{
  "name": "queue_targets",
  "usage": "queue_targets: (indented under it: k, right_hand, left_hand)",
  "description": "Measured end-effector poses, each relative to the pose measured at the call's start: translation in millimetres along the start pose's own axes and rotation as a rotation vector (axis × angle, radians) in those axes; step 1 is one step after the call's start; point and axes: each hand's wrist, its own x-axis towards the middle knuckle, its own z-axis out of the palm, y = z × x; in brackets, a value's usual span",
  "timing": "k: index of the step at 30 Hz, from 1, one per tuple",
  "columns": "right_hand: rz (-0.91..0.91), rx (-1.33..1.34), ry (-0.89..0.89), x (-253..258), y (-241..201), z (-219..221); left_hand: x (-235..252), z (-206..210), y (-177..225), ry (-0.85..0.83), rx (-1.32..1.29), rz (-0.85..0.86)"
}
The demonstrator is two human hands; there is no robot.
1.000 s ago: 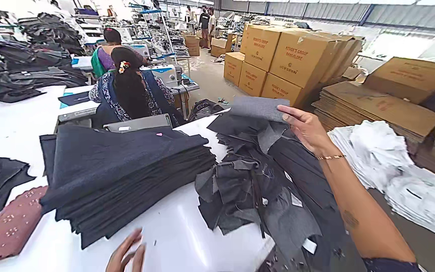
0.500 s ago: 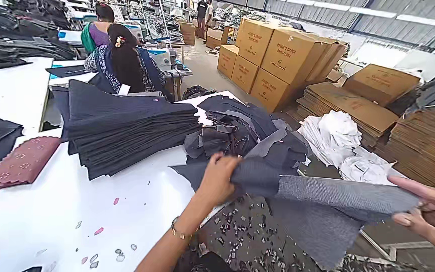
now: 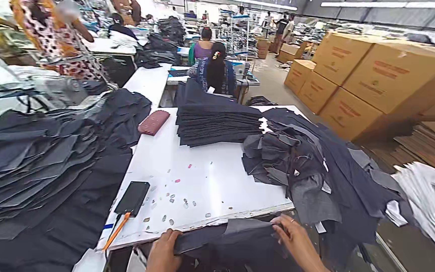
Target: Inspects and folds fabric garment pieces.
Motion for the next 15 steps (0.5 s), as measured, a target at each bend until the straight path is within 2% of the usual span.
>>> queue_targets:
  k: [3,7,9,12,15]
  right_hand:
    - [-0.05,0.055,-0.006,19.0,-12.6,9.7]
    - [-0.095,0.104,0.213,50.0,-28.1,-23.8]
    - [-0.127,0.158,0.313,63.5,-36.2,-47.9]
    - [-0.119,0.273,0.387,80.2,-48.9,-76.8]
    - [-0.088,0.327,0.338,112.4,-53.4,-78.3]
  left_hand:
    - [-22.1,-21.1,-17.7,0.01,0.045,-0.071]
    - [-31.5,-39.7,-16.5,0.061,0.001,-0.091]
    - [-26.4,-55.6,-15.5,0.147,-0.141,-0.055]
    - [-16.2,-91.8,-11.5,0.365,-0.407,0.114]
    - [9.2,-139.3,-16.5,0.388,-0.601,0.127]
